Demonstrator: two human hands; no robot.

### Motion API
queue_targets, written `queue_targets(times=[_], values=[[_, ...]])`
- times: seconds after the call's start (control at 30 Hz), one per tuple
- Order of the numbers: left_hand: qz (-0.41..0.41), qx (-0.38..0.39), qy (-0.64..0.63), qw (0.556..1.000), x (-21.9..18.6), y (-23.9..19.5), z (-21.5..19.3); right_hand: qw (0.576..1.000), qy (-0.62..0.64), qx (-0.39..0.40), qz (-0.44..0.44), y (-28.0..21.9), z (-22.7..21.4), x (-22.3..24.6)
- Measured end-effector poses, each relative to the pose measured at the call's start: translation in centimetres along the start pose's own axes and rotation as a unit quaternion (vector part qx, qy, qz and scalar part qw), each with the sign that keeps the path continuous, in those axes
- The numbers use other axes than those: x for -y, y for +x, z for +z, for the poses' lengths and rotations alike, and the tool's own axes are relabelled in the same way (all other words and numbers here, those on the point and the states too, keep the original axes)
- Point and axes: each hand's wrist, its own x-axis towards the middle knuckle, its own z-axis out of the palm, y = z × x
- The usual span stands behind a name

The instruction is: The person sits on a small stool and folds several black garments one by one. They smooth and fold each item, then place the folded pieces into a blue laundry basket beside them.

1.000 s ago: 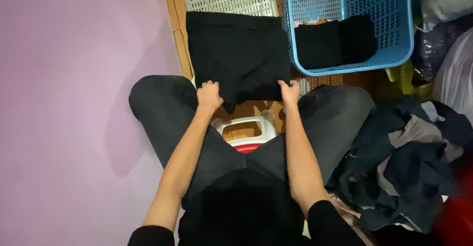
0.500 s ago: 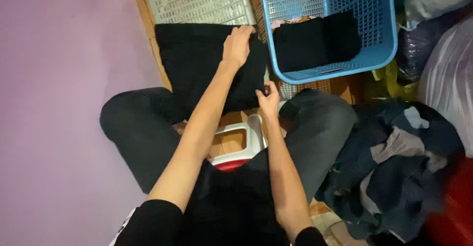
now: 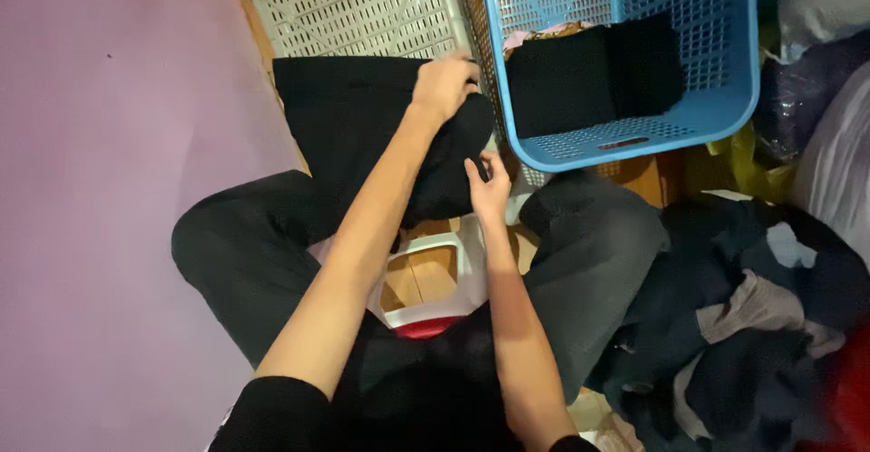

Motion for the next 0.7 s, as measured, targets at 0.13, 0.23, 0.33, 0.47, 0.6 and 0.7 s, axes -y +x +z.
queue_targets(times=[0.13, 0.23, 0.33, 0.47, 0.6, 0.7], values=[[0.059, 0.017, 0.110, 0.992, -0.2, 0.5, 1.7, 0.996, -0.043, -0.030, -0.078, -0.3, -0.7, -0.1], [0.065, -0.008, 0.138, 0.988, -0.3, 0.4, 1.4, 0.997, -0.026, -0.050, -0.053, -0.4, -1.2, 0.8], [-0.020, -0.041, 0.120, 0.992, 0.3, 1.5, 0.0, 0.997, -0.045, -0.055, 0.003, -0.5, -1.9, 2.2], [-0.046, -0.124, 0.085, 0.988, 2.6, 3.5, -2.0, 0.989, -0.127, -0.066, 0.034, -1.1, -2.0, 3.4], [-0.093, -0.146, -0.045, 0.984, 4.4, 3.4, -2.9, 0.971, -0.195, -0.092, -0.106, -1.6, -1.6, 4.0], [-0.071, -0.099, 0.001, 0.993, 5.1, 1.6, -3.0, 0.971, -0.189, -0.109, -0.102, -1.5, -1.8, 3.8]])
